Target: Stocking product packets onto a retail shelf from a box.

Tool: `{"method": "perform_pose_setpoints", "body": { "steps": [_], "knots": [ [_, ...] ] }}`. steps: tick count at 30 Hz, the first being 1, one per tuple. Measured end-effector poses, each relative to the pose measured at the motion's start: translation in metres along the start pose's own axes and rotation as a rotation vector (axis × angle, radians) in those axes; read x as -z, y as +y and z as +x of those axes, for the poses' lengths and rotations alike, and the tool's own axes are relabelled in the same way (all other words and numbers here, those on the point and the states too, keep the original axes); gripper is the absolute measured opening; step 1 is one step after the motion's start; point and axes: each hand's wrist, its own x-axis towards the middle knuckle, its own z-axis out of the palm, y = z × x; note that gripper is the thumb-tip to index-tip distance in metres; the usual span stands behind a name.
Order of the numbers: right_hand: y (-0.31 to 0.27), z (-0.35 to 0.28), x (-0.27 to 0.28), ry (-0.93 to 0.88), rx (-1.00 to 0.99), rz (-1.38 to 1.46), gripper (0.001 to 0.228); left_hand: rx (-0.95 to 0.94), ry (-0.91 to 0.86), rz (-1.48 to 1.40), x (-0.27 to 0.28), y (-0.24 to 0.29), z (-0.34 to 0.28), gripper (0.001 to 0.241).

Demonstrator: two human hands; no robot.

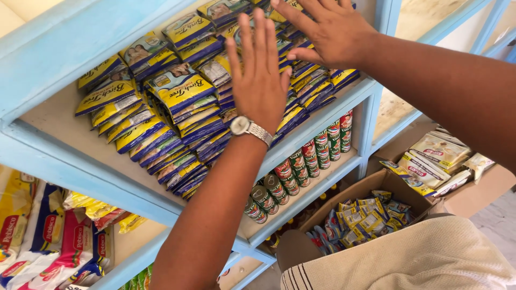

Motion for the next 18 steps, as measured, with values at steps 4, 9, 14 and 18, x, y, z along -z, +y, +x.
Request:
{"method": "perform_pose_setpoints", "body": {
  "steps": [4,9,14,18],
  "knots": [
    [0.000,-0.011,-0.011,0.044,0.060,-0.112,0.081,-0.056,0.035,0.199,-0.037,0.005,-0.002,0.090],
    [0.006,-0.015,-0.035,0.035,-0.003,-0.180,0.076,-0.038,0.011,0.261,-0.054,-0.010,0.006,0.095],
    [0.007,-0.012,-0.044,-0.001,-0.020,-0.153,0.076,-0.050,0.026,0.201,-0.055,-0.012,0.006,0.095],
    [0.006,-0.021,-0.037,0.049,0.009,-0.151,0.073,-0.059,-0.001,0.130,-0.047,-0.007,-0.002,0.095]
  ]
}}
